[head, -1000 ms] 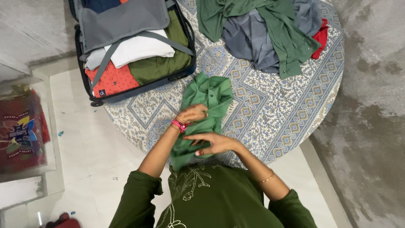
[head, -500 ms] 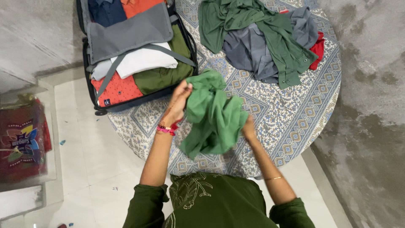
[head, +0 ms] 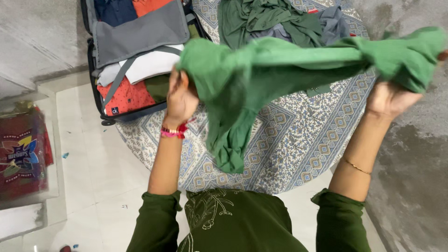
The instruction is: The person folds an orange shirt, a dark blue shirt, and a green shirt by hand, placing each one into an open suitcase on a bed.
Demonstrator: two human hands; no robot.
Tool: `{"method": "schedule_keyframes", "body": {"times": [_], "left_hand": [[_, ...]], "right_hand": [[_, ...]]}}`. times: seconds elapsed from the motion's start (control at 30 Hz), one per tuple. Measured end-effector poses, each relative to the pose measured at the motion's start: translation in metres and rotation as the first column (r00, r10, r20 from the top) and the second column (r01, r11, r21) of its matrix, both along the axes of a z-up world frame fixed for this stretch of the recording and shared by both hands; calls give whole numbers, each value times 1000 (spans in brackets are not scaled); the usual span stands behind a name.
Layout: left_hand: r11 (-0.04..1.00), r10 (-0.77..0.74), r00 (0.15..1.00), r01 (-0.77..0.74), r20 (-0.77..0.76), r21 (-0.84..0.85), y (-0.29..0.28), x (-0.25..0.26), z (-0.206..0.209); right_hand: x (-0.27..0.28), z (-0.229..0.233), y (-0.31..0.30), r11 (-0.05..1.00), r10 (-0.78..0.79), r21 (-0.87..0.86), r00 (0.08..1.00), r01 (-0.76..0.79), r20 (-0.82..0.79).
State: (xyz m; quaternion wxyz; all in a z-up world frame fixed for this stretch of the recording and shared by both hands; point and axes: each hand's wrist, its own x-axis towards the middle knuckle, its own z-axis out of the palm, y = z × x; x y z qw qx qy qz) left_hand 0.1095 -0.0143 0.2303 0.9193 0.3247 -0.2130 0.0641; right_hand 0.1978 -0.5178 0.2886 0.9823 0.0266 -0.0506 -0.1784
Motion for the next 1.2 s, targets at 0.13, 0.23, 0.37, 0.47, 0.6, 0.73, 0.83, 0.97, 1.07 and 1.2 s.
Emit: {"method": "schedule_keyframes", "body": {"times": [0.13,0.23,0.37,0.47,0.6,0.73,0.83,0.97,1.07,1.2], "left_hand": [[897,-288,913,363,-290,254,-34,-33,-75],[593,-525,851,364,2,718,-80,-55,-140],[-34,-268,906,331,-327,943,-82,-87,-226],[68,123,962,237,-244,969,-67,-69,-284],[-117,597,802,116,-24,986,-54,-37,-317],[85,639,757,109,-138,990,-54,-2,-330],[228,590,782,77,-200,971,-58,19,-330],[463,481,802,109,-353,880,-47,44,-299],[101,566,778,-396,274,913,-26,74,-243],[269,571,773,-494,276,827,-14,90,-163]], "right_hand": [[-3,-68,-56,875,25,-479,980,73,195],[-15,-147,-91,963,-3,-260,962,-71,-273],[-44,-233,-108,714,-222,-440,421,-544,-880],[-76,-270,-72,392,-684,-803,441,-448,-580],[-117,-311,0,-171,-496,-911,832,-376,-250],[-147,-327,98,-485,-253,-613,771,-623,-584],[-176,-302,140,-710,-254,-404,744,-577,-618],[-176,-304,139,-814,-248,-280,740,-509,-625],[-166,-321,119,-413,-14,-750,827,-517,-562],[-166,-300,125,-171,193,-777,752,-606,-630]]}}
